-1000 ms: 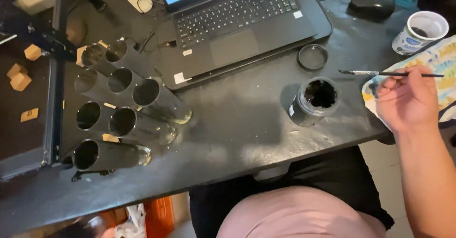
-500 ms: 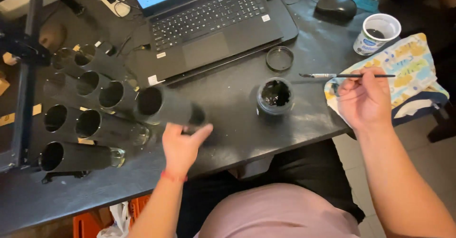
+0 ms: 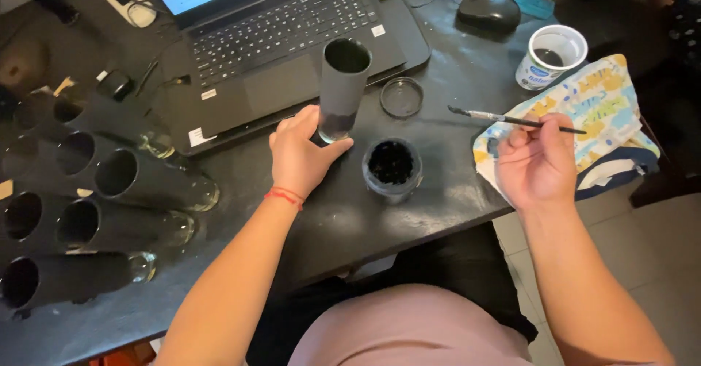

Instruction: Painting a glass cylinder with black paint using a brush.

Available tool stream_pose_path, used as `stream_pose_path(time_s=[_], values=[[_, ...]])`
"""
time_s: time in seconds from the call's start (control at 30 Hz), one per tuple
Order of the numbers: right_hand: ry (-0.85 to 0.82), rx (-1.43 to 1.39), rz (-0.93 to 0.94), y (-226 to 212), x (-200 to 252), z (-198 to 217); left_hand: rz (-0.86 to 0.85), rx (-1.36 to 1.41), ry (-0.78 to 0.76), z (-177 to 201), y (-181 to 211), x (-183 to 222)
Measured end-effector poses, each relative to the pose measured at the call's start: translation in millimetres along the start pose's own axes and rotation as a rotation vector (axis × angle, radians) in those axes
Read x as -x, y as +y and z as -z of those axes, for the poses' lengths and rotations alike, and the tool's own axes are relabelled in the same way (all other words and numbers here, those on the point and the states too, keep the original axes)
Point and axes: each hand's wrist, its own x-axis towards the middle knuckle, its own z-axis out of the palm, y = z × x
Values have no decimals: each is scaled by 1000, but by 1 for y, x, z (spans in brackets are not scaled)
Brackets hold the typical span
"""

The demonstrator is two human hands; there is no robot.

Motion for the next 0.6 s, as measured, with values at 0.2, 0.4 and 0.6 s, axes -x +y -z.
stream_pose_path(time_s=[0.2, 0.4, 0.6], values=[[131, 159, 144, 6, 0, -4, 7, -166, 63, -28, -28, -8], [-201, 833, 503, 8, 6, -42, -116, -223, 136, -23, -27, -1], [-747, 1858, 366, 11, -33, -129, -18, -148, 186, -31, -40, 11]])
